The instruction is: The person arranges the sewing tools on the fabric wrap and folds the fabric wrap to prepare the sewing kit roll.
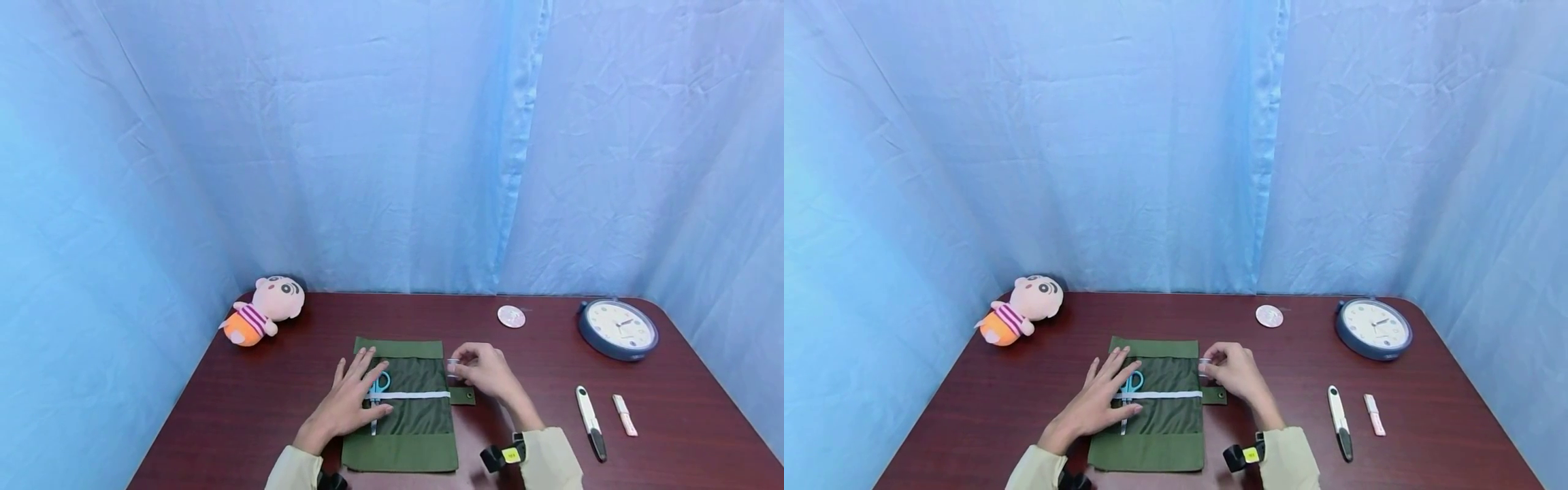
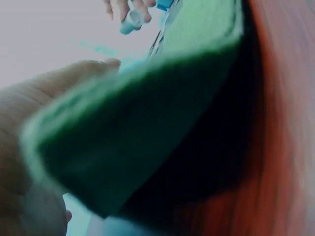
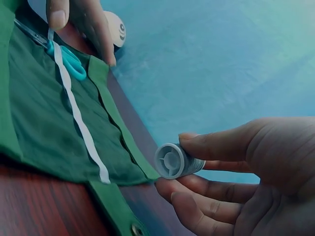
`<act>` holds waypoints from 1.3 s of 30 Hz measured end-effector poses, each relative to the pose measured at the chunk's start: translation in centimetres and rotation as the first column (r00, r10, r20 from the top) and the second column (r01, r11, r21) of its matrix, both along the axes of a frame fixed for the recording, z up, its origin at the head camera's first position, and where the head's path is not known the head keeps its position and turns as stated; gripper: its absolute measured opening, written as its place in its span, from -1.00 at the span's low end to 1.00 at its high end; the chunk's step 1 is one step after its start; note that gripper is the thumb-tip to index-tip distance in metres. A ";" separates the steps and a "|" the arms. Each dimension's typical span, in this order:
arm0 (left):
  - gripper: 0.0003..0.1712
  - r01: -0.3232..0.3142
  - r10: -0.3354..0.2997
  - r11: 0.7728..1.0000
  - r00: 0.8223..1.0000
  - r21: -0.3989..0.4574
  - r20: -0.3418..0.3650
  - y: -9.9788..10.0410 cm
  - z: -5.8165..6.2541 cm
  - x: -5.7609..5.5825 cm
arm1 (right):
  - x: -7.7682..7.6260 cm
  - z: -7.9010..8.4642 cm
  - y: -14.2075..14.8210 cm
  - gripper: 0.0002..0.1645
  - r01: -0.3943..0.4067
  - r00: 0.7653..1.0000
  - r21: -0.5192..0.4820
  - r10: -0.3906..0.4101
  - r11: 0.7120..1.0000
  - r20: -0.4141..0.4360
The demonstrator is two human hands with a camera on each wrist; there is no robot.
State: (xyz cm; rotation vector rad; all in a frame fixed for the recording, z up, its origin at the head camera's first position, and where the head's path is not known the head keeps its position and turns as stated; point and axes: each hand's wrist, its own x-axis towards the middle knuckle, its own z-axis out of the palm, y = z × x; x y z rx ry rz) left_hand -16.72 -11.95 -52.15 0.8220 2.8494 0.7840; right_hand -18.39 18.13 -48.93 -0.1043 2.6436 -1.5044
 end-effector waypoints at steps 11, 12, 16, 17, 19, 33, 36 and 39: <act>-0.33 0.065 -0.064 0.997 0.998 -0.029 0.028 1.1 -0.2 -0.3 | -1.2 -1.6 -2.6 -0.88 -0.079 0.997 -0.080 0.078 0.994 -0.014; -0.34 0.064 -0.062 0.997 0.997 -0.032 0.041 1.1 -0.3 -0.3 | -1.3 -1.7 -2.8 -0.88 -0.083 0.997 -0.088 0.082 0.993 -0.015; -0.38 0.070 -0.069 0.997 0.996 -0.021 0.050 1.1 -0.4 -0.5 | -1.5 -2.0 -3.6 -0.89 -0.095 0.996 -0.116 0.093 0.989 -0.015; -0.40 0.072 -0.071 0.997 0.996 -0.022 0.045 1.1 -0.5 -0.5 | -1.5 -2.0 -3.8 -0.89 -0.095 0.995 -0.124 0.094 0.988 -0.016; -0.44 0.079 -0.078 0.997 0.997 -0.024 0.029 1.1 -0.6 -0.6 | -1.5 -2.2 -4.2 -0.88 -0.097 0.995 -0.128 0.096 0.987 -0.016; -0.62 0.090 -0.095 0.995 0.990 -0.050 -0.107 1.1 -0.9 -0.9 | -1.3 -2.6 -6.7 -0.93 -0.127 0.991 -0.041 0.124 0.991 -0.056; -0.67 0.089 -0.095 0.995 0.987 -0.049 -0.129 1.1 -1.0 -0.9 | -1.2 -2.7 -7.0 -0.93 -0.125 0.989 0.009 0.125 0.992 -0.083; -0.70 0.088 -0.093 0.995 0.986 -0.044 -0.139 1.1 -0.9 -0.8 | -1.1 -2.8 -7.4 -0.93 -0.122 0.986 0.046 0.126 0.992 -0.108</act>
